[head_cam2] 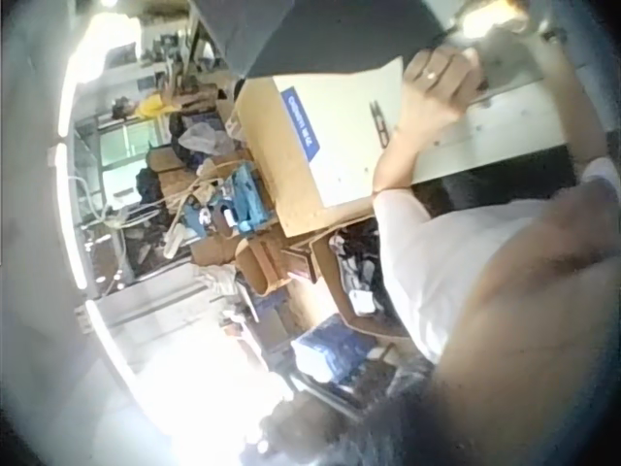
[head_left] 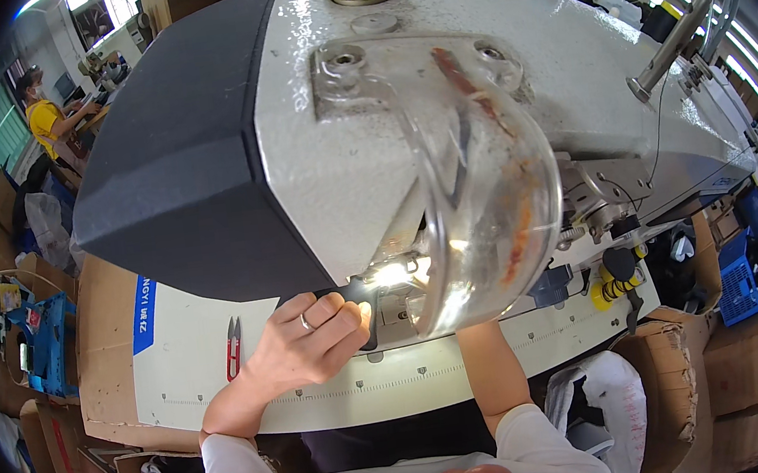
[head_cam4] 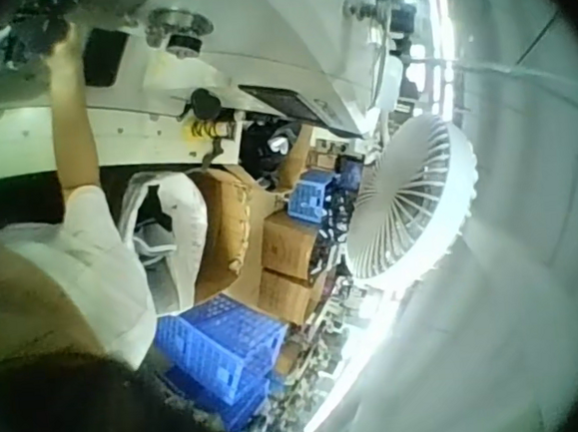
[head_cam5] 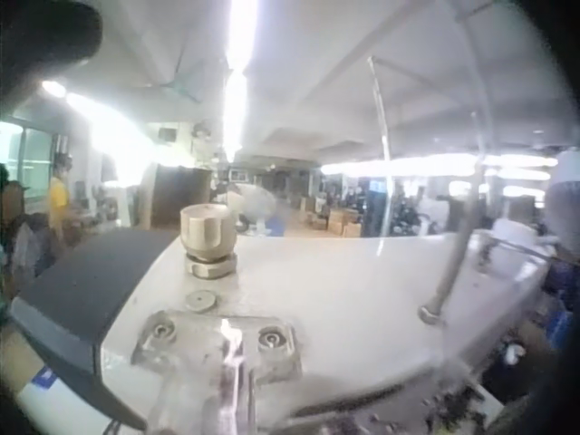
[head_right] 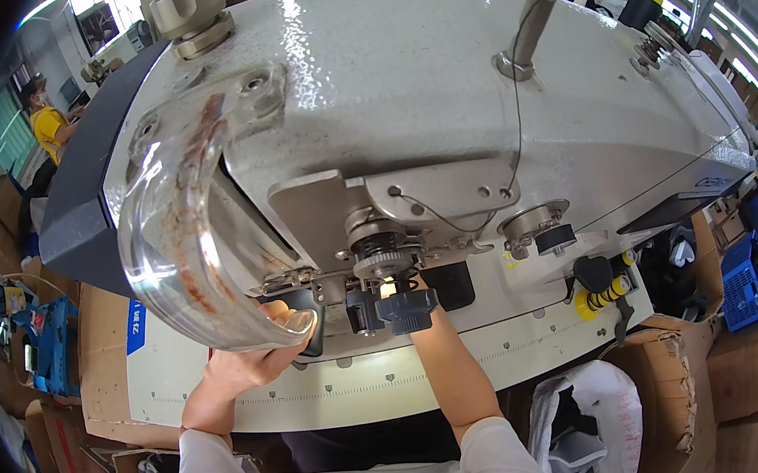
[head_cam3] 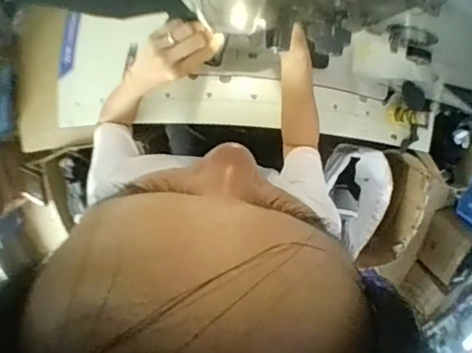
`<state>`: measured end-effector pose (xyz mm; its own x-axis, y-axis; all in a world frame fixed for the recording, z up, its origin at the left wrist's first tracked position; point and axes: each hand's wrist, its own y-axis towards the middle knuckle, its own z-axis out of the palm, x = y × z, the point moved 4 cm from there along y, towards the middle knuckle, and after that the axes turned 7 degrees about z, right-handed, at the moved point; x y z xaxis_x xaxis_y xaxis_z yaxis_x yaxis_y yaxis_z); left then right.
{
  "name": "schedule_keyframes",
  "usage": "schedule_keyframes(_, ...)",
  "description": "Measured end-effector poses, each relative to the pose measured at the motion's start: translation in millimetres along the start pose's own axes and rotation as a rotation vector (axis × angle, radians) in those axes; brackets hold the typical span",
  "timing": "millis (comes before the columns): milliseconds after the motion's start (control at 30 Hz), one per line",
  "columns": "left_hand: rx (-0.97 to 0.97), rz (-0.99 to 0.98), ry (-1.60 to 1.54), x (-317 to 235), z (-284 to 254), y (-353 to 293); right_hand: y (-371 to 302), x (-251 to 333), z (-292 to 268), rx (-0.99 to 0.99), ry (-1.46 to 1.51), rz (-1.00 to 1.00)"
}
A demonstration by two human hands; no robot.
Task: The person stitches shoe fabric components using a sewing machine, trims loose threads with thread snips, loads thread into a bobbin, and places finished pieces into a storage bag.
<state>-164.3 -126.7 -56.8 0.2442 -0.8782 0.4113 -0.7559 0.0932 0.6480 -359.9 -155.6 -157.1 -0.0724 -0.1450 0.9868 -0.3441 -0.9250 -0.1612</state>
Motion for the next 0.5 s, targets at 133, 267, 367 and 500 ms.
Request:
schedule_keyframes(133, -0.041, -0.019, -0.026, 0.2, 0.7, 1.9, -3.1, -3.6, -6.7, -0.022, -0.009, -0.016)
schedule_keyframes(267, -0.005, 0.014, 0.001, -5.5, -0.9, 1.1, -15.1, -11.7, -18.0, -0.050, 0.002, -0.013)
schedule_keyframes(367, -0.048, -0.015, 0.003, -2.1, 4.1, -2.1, -9.6, -9.3, -11.5, -0.066, 0.011, -0.010)
schedule_keyframes(500, -0.065, -0.040, 0.029, 1.4, 7.4, 2.1, -5.5, -7.6, -8.3, -0.080, 0.013, -0.013)
